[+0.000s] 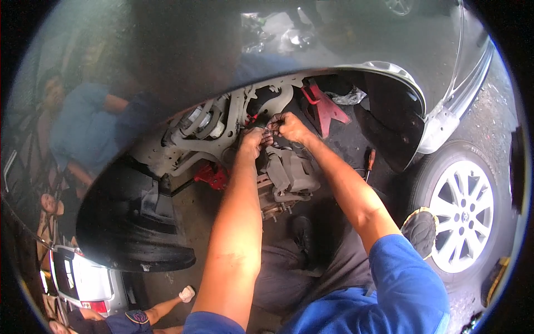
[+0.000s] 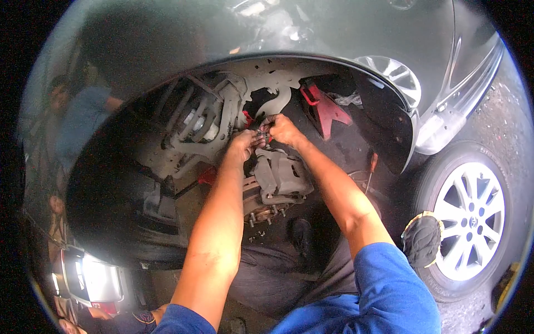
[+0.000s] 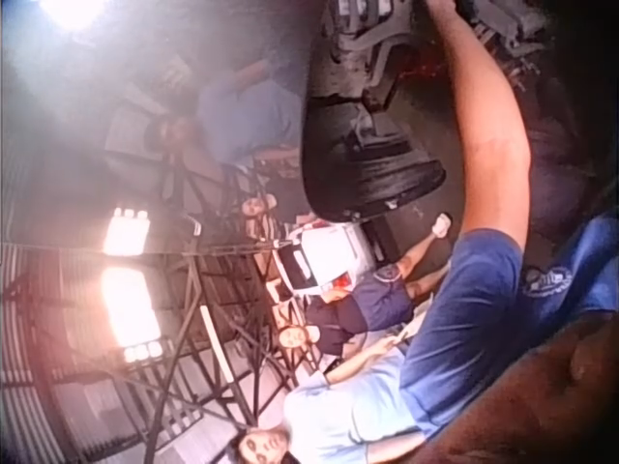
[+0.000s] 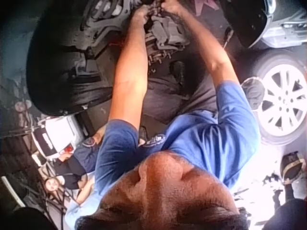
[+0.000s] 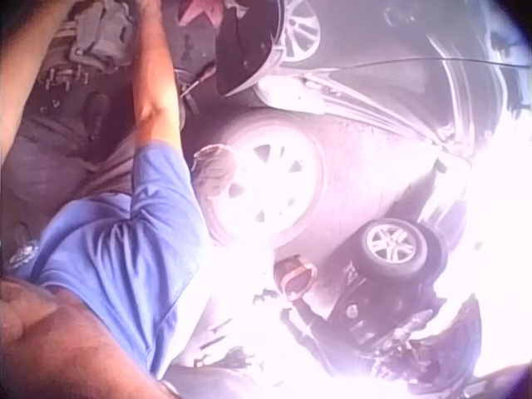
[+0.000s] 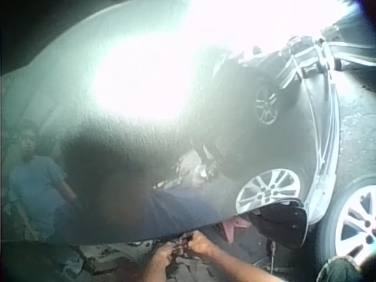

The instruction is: The recorder is working on a vehicle's brake assembly, manipulating a wire clip with pliers.

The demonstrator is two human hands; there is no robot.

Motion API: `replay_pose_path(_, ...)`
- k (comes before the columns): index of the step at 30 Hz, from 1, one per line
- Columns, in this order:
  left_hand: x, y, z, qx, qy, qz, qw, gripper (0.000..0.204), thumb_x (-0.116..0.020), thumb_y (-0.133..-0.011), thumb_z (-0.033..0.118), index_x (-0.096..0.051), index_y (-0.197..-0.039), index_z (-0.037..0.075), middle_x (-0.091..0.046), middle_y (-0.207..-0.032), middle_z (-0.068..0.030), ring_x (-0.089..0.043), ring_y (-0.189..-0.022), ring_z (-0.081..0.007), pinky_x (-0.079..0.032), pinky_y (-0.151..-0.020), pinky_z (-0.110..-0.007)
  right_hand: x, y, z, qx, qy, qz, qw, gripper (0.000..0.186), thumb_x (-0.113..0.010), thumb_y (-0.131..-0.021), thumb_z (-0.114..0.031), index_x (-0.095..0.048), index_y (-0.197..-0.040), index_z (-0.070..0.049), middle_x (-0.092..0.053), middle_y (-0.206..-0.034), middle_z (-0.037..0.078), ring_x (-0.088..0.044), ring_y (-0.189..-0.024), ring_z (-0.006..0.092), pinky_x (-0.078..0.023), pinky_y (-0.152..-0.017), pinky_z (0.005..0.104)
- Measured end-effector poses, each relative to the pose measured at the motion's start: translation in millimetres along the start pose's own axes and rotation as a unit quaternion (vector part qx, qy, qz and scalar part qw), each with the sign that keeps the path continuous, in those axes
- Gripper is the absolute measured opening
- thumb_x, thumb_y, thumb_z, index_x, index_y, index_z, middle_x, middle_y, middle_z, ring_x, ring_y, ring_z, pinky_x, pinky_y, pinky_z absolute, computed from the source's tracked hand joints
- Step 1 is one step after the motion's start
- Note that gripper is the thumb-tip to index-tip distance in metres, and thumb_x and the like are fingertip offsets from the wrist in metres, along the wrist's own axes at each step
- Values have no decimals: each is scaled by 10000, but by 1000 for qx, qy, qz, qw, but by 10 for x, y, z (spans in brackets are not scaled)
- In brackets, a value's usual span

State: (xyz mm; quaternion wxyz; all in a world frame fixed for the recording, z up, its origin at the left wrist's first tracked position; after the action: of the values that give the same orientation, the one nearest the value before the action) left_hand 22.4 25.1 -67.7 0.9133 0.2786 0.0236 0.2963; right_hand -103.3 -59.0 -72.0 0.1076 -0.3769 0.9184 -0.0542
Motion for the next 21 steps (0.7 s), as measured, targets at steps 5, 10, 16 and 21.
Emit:
replay_pose_path(5, 40, -19, 0, -11, -18, 21, 1000, 202, -482, -1017, 155, -594, -906, 28, -652, -789, -87, -675, -645, -205, -623, -583, -329, 20, 21, -85, 22, 142, 12, 990, 240, -574, -796, 26, -714, -989, 50, -745, -936, 143, -679, -856, 194, -535, -808, 331)
replay_pose_path(10, 14, -10, 8, -6, -11, 14, 1000, 221, -458, -1027, 149, -594, -909, 21, -649, -789, -87, -674, -638, -204, -620, -569, -333, -5, -4, -12, 2, 13, -14, 1000, 158, -631, -869, -25, -709, -989, 42, -721, -887, 91, -641, -771, 153, -527, -713, 306)
replay_pose_path(16, 16, -1, 27, -13, -9, 21, 1000, 235, -450, -1032, 142, -600, -897, 22, -649, -765, -88, -677, -633, -200, -618, -559, -327, -30, -43, 18, -14, -14, -34, 999, 172, -713, -907, -114, -708, -999, 31, -702, -850, 54, -613, -725, 122, -513, -653, 279)
replay_pose_path(21, -19, 26, 45, -16, -22, 6, 1000, 230, -454, -1027, 136, -609, -894, 29, -655, -756, -84, -676, -625, -189, -612, -544, -313, -52, -66, -69, 14, 52, -18, 998, 202, -728, -906, -144, -708, -997, 35, -697, -826, 62, -611, -706, 133, -501, -637, 294)
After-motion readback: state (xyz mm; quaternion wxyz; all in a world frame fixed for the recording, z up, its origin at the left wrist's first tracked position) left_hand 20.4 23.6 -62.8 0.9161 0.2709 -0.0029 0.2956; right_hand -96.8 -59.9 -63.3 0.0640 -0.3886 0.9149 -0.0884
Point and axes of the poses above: each hand's wrist, its own y-axis away from the middle knuckle, its own x-axis out of the back of the hand, z = x × y, the point moved 8 cm from there along -y, towards the middle knuckle
